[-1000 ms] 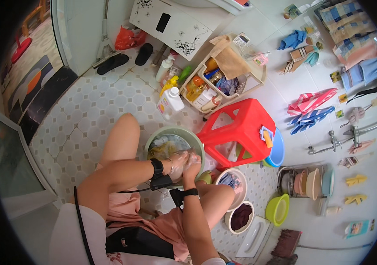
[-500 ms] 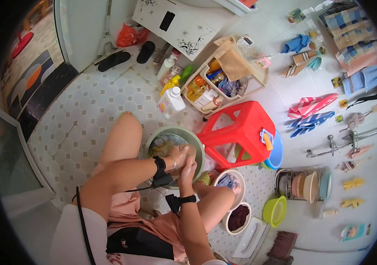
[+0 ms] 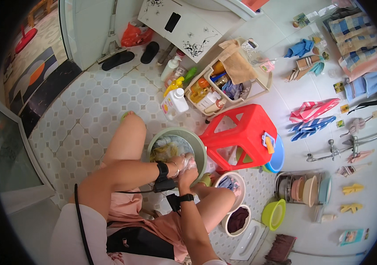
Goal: The person sits on the bathroom floor and hand-washes clothes in a green basin filled with soapy water. They repeatedly rub, squeeze, and rinse the garments, then wring them out and place them into a nearby white basin.
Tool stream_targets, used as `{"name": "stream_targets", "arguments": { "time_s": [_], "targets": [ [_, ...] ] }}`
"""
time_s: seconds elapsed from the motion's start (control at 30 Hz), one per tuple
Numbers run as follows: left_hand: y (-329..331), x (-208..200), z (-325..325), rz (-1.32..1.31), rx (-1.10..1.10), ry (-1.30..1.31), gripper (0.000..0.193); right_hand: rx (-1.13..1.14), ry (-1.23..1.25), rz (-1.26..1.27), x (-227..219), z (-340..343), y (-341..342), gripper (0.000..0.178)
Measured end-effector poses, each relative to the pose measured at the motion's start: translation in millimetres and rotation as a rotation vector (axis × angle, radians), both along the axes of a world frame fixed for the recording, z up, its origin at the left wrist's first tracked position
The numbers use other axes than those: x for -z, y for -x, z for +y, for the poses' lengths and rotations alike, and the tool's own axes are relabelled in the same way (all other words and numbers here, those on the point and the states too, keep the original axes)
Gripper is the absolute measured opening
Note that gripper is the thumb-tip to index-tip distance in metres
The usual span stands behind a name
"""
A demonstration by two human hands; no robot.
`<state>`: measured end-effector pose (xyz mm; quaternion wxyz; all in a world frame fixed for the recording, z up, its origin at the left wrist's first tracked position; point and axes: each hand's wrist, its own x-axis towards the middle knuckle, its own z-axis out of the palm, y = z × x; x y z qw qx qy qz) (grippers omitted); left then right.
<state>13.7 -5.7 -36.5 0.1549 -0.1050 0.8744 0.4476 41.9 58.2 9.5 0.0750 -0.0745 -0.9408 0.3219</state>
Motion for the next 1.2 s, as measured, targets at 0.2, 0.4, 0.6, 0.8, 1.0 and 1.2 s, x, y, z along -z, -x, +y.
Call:
{"name": "stream_targets", "arguments": {
  "time_s": [0.2, 0.4, 0.6, 0.8, 1.0, 1.2],
  "targets": [
    [-4, -50, -13, -0.069, 0.029, -0.150, 0.042, -0.005, 0.059, 0.120, -3, 6, 1, 0.044],
    [7, -27, -5, 0.086, -0.110, -0.610, 0.045, 0.216, 1.091, -0.226, 26, 36, 30, 0.043],
    [8, -54, -25, 0.036, 0.130, -0.549, 0.046, 0.159, 1.605, -0.306, 17, 55, 39, 0.046],
    [13, -37, -13, 0.204, -0.057, -0.363, 0.047, 0.061, 0.760, -0.150, 14, 23, 17, 0.047],
    [24, 4, -6, 0.044, -0.205, -0.240, 0.046, 0.001, 0.202, 0.129, -12, -18, -4, 0.047],
    [13, -14, 2, 0.128, 0.079, -0.194, 0.046, -0.028, -0.007, 0.042, 19, 10, 7, 0.055]
  ]
}}
